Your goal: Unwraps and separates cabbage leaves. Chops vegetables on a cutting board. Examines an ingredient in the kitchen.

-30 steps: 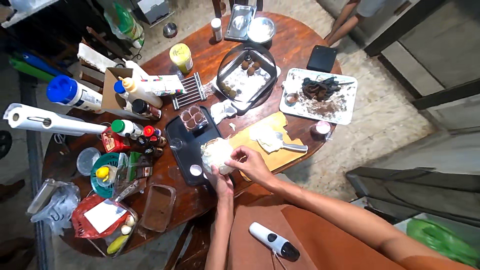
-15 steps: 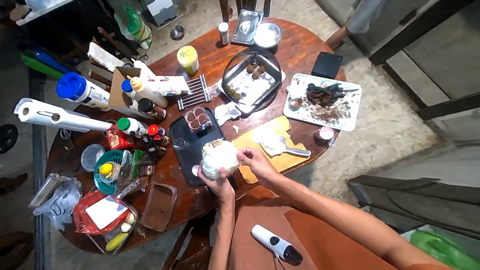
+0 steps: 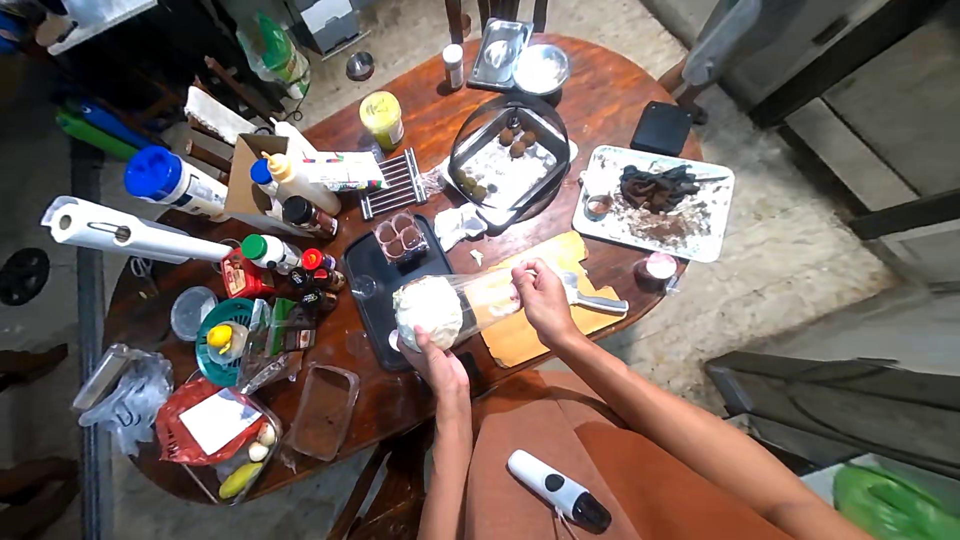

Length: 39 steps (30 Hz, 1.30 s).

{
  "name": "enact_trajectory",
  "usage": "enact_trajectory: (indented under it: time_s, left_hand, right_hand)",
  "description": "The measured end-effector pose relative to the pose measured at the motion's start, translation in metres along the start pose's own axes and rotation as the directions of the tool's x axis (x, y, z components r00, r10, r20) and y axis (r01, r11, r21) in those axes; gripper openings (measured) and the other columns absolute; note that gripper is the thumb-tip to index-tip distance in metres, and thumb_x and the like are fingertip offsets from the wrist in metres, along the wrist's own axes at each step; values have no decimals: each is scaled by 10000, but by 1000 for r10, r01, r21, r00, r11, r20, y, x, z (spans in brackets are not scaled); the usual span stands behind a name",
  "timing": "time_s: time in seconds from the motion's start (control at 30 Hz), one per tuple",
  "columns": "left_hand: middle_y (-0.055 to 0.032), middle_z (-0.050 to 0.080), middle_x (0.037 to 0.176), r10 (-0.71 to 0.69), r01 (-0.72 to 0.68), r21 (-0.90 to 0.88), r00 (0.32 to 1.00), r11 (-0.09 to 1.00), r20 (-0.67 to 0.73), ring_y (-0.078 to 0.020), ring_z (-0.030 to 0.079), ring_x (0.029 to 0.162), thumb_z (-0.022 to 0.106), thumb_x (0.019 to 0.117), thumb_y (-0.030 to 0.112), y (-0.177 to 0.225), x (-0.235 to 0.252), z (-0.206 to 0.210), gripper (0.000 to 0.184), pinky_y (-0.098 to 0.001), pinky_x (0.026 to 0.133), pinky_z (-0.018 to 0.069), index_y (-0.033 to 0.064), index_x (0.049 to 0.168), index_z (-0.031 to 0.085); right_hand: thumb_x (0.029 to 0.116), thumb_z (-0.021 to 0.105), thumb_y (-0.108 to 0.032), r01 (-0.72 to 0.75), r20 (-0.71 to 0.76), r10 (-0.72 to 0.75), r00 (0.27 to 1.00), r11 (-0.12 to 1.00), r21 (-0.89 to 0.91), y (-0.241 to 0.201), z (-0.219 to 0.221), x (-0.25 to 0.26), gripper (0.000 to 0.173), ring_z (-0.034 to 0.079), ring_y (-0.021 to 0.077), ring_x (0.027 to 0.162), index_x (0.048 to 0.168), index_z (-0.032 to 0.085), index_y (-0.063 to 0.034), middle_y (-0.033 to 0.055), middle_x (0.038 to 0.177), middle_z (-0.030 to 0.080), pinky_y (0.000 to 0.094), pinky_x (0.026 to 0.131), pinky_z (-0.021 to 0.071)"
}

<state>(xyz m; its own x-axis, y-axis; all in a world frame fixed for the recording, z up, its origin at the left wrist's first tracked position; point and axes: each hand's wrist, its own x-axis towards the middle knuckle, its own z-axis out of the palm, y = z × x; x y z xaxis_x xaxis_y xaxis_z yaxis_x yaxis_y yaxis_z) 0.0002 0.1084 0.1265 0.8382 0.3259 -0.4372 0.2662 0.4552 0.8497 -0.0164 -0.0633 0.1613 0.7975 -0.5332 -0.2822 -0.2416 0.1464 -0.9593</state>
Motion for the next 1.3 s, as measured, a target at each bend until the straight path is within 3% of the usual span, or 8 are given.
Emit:
enact_trajectory:
  time_s: [0.17, 0.3, 0.67, 0.77, 0.87, 1.0, 1.13, 1.3]
  left_hand:
    - [-173, 533, 1406, -19, 19, 9, 1000, 1000, 16, -293, 587, 1226, 514, 1065, 340, 3, 3, -2, 547, -489, 983, 530, 177, 1543, 303]
    - [-160, 518, 1428, -83, 83, -12, 996, 996, 14, -281, 568, 1259, 467, 1083, 365, 7, 7, -1, 529, -477, 1020, 512, 179, 1550, 300]
    - [-127, 540, 1423, -227, 229, -122, 974, 966, 30, -273, 555, 1283, 408, 1077, 484, 15, 12, -2, 519, -494, 1024, 501, 174, 1494, 400]
    - [-122, 516, 1466, -252, 258, -143, 966, 956, 57, -280, 532, 1323, 403, 1072, 506, 13, 10, 0, 546, -516, 1052, 482, 190, 1517, 386]
    - [-134, 512, 1469, -295, 300, -156, 954, 941, 55, -300, 528, 1330, 415, 1062, 525, 13, 7, 4, 568, -538, 1061, 480, 188, 1518, 385]
    - [-142, 494, 1483, -358, 365, -213, 931, 906, 72, -320, 517, 1341, 423, 1044, 559, 16, 5, 7, 609, -557, 1063, 474, 191, 1526, 366]
    - [-141, 531, 1440, -386, 399, -221, 917, 890, 103, -326, 567, 1273, 395, 1033, 600, 15, 6, 4, 616, -542, 994, 515, 207, 1506, 385]
    - [-153, 565, 1399, -422, 438, -195, 899, 878, 117, -330, 604, 1220, 335, 1032, 637, 15, 0, 6, 642, -544, 939, 546, 202, 1499, 396]
  right_hand:
    - [1061, 587, -243, 42, 67, -37, 997, 996, -76, 7, -7, 13, 178, 621, 165, 578, 1103, 588, -69, 67, 721, 649, 319, 569, 551]
    - [1039, 619, -216, -24, 190, 14, 982, 998, 50, 8, -15, 17, 158, 667, 161, 847, 1100, 639, -73, 60, 914, 704, 354, 829, 555]
    - [1119, 332, -433, -195, 356, 163, 920, 979, 56, 51, -19, 8, 521, 664, 214, 1185, 1313, 624, -48, 106, 1247, 708, 407, 1009, 540]
    - [1025, 530, -537, -139, 516, 99, 851, 989, 40, 64, -6, -9, 659, 570, 220, 1340, 1471, 498, -53, 90, 1421, 621, 441, 1111, 485]
    - [966, 704, -408, -121, 555, 85, 827, 992, 28, 64, 6, -18, 616, 655, 169, 1148, 1434, 547, -39, 80, 1245, 689, 369, 1032, 535]
    - [984, 700, -267, -73, 483, 58, 874, 997, 11, 53, 9, -14, 240, 672, 118, 988, 1053, 717, -38, 56, 1038, 712, 319, 916, 567]
    - [1063, 567, -239, -76, 484, 12, 875, 991, 113, 46, 12, -18, 260, 680, 164, 994, 1106, 632, 9, 103, 1033, 699, 374, 967, 559]
    - [1046, 603, -269, -15, 540, -1, 842, 1000, 24, 32, 15, -27, 260, 639, 113, 751, 1130, 622, -23, 37, 830, 655, 306, 745, 560]
